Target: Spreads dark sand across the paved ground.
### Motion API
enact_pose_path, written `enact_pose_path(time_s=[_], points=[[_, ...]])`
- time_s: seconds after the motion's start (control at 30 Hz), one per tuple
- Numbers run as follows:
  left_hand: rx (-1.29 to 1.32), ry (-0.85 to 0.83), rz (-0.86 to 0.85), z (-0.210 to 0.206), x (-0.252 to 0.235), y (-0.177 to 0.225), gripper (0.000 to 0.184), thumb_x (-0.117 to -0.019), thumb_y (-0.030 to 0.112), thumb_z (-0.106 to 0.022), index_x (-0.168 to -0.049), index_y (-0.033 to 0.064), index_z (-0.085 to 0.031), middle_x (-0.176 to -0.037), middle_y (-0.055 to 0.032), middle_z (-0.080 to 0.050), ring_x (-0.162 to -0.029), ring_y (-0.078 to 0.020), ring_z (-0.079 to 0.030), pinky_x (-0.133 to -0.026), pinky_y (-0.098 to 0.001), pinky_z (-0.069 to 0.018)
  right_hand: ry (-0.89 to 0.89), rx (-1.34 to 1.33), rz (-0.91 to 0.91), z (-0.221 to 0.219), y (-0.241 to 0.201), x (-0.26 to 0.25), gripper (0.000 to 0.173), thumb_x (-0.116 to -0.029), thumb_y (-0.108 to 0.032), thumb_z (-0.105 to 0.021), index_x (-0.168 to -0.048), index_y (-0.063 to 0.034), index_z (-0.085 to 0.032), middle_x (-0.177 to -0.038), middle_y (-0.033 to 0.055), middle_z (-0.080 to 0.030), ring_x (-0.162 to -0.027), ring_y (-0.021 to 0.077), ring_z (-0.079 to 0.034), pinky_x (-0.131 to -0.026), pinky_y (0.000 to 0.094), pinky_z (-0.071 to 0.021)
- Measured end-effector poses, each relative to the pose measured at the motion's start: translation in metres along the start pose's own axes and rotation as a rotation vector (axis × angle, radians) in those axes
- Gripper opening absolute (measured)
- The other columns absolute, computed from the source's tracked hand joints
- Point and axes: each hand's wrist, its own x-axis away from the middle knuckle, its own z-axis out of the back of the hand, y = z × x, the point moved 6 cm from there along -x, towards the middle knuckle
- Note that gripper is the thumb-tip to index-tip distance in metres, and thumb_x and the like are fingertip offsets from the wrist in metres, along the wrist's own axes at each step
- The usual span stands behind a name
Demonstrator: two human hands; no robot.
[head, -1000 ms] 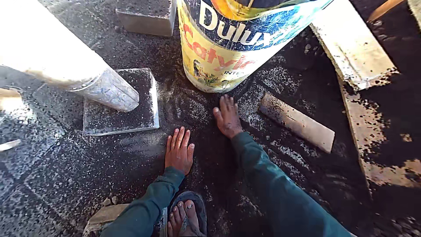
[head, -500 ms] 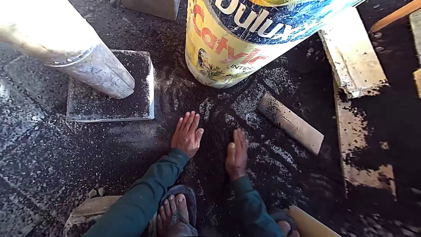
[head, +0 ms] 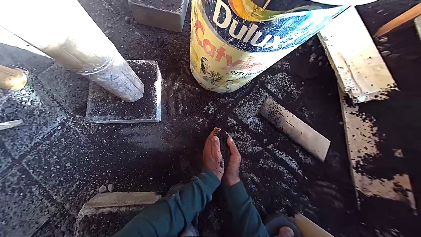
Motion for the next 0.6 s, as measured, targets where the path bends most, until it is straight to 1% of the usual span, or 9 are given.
enact_pose_path(time_s=[0.07, 0.13, 0.17, 0.23, 0.27, 0.4, 0.47, 0.53, 0.6], points=[[0.052, -0.019, -0.034, -0.015, 0.011, 0.033, 0.052, -0.1097, 0.024, -0.026, -0.142, -0.0042, -0.055, -0.151, -0.0184, -0.052, -0.147, -0.023, -0.041, -0.124, -0.038, -0.0303, -0.104, -0.378, -0.153, 0.007, -0.013, -0.001, 0.048, -0.1059, -0.038, -0.038, -0.133, -0.0048, -0.058, -0.126, 0.0121, -0.069, -0.122, 0.0198, -0.065, -0.1, 0.0368, -0.0569], [0.153, -0.034, -0.036, -0.023, 0.021, 0.072, 0.052, -0.1085, 0.024, -0.027, -0.142, -0.006, -0.054, -0.151, -0.0192, -0.052, -0.147, -0.0218, -0.041, -0.123, -0.0366, -0.0301, -0.192, -0.622, -0.185, 0.01, -0.038, -0.002, 0.056, -0.105, -0.044, -0.039, -0.14, -0.0033, -0.054, -0.141, 0.0154, -0.061, -0.138, 0.0252, -0.054, -0.113, 0.0419, -0.049], [0.191, -0.02, -0.101, -0.022, 0.025, 0.086, 0.054, -0.1089, 0.026, -0.026, -0.141, -0.006, -0.055, -0.15, -0.0187, -0.053, -0.147, -0.0214, -0.041, -0.123, -0.0368, -0.0302, -0.18, -0.608, -0.163, 0.007, -0.058, 0.001, 0.058, -0.1054, -0.046, -0.035, -0.138, -0.0034, -0.055, -0.139, 0.0157, -0.063, -0.135, 0.0265, -0.057, -0.111, 0.0435, -0.0508], [0.187, 0.053, -0.333, -0.014, 0.025, 0.099, 0.064, -0.1117, 0.04, -0.023, -0.137, -0.0056, -0.059, -0.147, -0.0175, -0.056, -0.147, -0.0226, -0.043, -0.124, -0.0399, -0.0321, -0.134, -0.487, -0.097, -0.009, -0.108, 0.01, 0.059, -0.1048, -0.05, -0.033, -0.127, -0.0056, -0.064, -0.121, 0.0154, -0.072, -0.114, 0.0282, -0.069, -0.093, 0.0482, -0.0603], [0.184, 0.103, -0.413, -0.008, 0.021, 0.1, 0.067, -0.1116, 0.044, -0.023, -0.135, -0.0071, -0.06, -0.145, -0.0189, -0.058, -0.145, -0.0242, -0.045, -0.124, -0.0416, -0.0334, -0.184, -0.473, -0.077, -0.024, -0.135, 0.014, 0.06, -0.1033, -0.053, -0.036, -0.129, -0.0063, -0.063, -0.123, 0.017, -0.07, -0.114, 0.0307, -0.069, -0.092, 0.0505, -0.0601], [0.119, 0.226, -0.341, 0.012, -0.002, 0.068, 0.058, -0.1097, 0.028, -0.026, -0.134, -0.0146, -0.056, -0.144, -0.0268, -0.056, -0.142, -0.0269, -0.049, -0.122, -0.0398, -0.0341, -0.433, -0.354, 0.106, -0.12, -0.258, 0.037, 0.054, -0.0983, -0.053, -0.05, -0.126, -0.0095, -0.064, -0.121, 0.0161, -0.069, -0.113, 0.032, -0.068, -0.09, 0.052, -0.0606], [0.046, 0.249, -0.273, 0.019, -0.006, 0.039, 0.055, -0.109, 0.024, -0.026, -0.134, -0.0138, -0.058, -0.142, -0.0268, -0.058, -0.14, -0.0294, -0.051, -0.121, -0.0411, -0.0344, -0.57, -0.191, 0.289, -0.171, -0.317, 0.05, 0.052, -0.1047, -0.052, -0.036, -0.126, -0.0142, -0.064, -0.121, 0.0102, -0.07, -0.113, 0.0258, -0.068, -0.09, 0.0474, -0.0608], [-0.028, 0.257, -0.311, 0.022, -0.007, 0.019, 0.053, -0.1085, 0.02, -0.027, -0.133, -0.0145, -0.058, -0.14, -0.0296, -0.059, -0.138, -0.0348, -0.053, -0.12, -0.0435, -0.0362, -0.588, -0.018, 0.473, -0.222, -0.363, 0.062, 0.049, -0.1099, -0.044, -0.021, -0.12, -0.0165, -0.06, -0.108, 0.0035, -0.069, -0.1, 0.0166, -0.069, -0.083, 0.0382, -0.0607], [-0.011, 0.275, -0.367, 0.022, 0.002, 0.036, 0.048, -0.1064, 0.012, -0.031, -0.129, -0.0216, -0.057, -0.134, -0.0392, -0.058, -0.132, -0.0461, -0.055, -0.118, -0.0471, -0.0378, -0.358, 0.193, 0.569, -0.276, -0.385, 0.097, 0.033, -0.1111, -0.036, -0.019, -0.109, -0.023, -0.049, -0.086, -0.0099, -0.059, -0.077, -0.0019, -0.063, -0.065, 0.0161, -0.0542]])
